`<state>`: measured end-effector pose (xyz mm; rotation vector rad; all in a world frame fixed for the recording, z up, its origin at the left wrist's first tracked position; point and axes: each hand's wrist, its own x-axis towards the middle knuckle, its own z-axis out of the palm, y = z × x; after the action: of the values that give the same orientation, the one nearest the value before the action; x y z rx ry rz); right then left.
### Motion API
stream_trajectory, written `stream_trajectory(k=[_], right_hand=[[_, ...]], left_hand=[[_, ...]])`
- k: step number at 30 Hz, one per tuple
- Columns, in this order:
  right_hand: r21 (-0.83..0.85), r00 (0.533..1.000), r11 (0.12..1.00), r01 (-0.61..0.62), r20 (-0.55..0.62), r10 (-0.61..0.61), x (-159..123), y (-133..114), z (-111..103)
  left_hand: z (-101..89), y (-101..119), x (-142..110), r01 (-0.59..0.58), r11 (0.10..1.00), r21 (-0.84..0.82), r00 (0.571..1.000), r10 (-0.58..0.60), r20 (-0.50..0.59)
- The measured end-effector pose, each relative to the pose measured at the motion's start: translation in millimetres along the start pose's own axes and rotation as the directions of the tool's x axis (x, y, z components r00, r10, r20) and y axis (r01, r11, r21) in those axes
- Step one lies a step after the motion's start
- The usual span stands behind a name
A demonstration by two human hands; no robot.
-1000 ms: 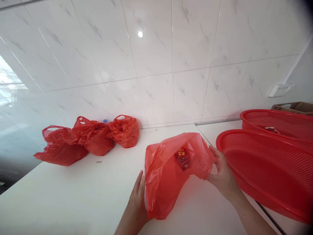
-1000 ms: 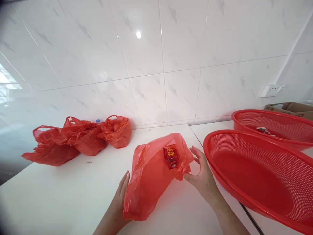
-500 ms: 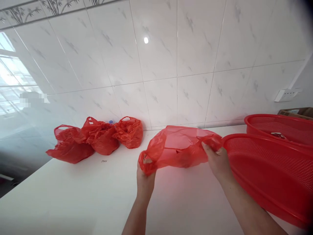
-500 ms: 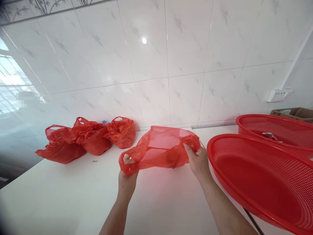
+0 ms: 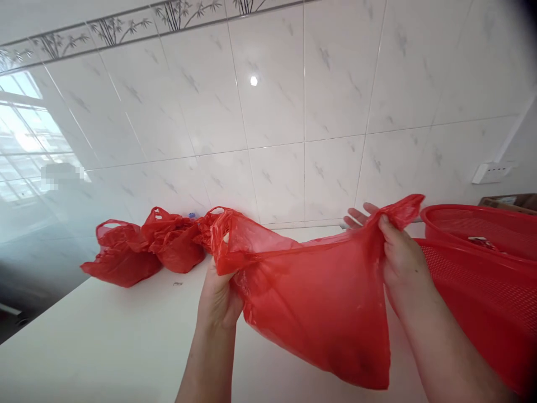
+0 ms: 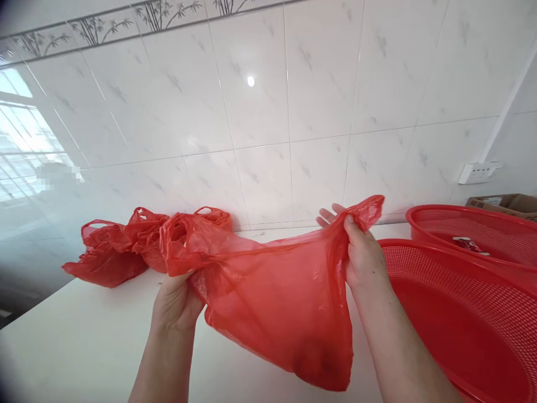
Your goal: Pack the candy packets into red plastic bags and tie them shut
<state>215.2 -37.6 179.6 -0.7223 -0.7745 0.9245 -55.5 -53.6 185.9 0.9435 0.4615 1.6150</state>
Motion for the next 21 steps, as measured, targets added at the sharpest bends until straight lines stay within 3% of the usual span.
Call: stream_trajectory(k=[3,6,9,12,17,21], right_hand=[[0.262,0.96,0.936,-0.235,0.215,0.181,9,12,-3],[0.303,0.897,0.895,-0.327,0.399,0.193,2,23,3],[0.027,0.808,0.939,-0.343,0.518,0.28,-17,26,18],[-0.338,0.717,0.899,-0.279,0.549,0.43,-38,24,39],[-0.567,0.761,0.807,-0.163,0.448,0.469,-51,25,69],[-0.568,0.824,0.798,-0.2,0.343,0.451,-44,42,71]], left_hand=[[-5.3,-6,0,0.221,0.967,-0.124,0.973,-0.227,-0.041],[-5.4,-21,3,0.333,0.923,-0.191,0.929,-0.356,-0.099],[0.7,-39,9,0.329,0.926,-0.184,0.932,-0.349,-0.093],[10.4,-56,14,0.238,0.963,-0.124,0.965,-0.249,-0.083],[25.6,-76,14,0.064,0.978,0.198,0.995,-0.079,0.068],[23.7,-77,11,-0.01,0.828,0.56,0.946,-0.174,0.275]])
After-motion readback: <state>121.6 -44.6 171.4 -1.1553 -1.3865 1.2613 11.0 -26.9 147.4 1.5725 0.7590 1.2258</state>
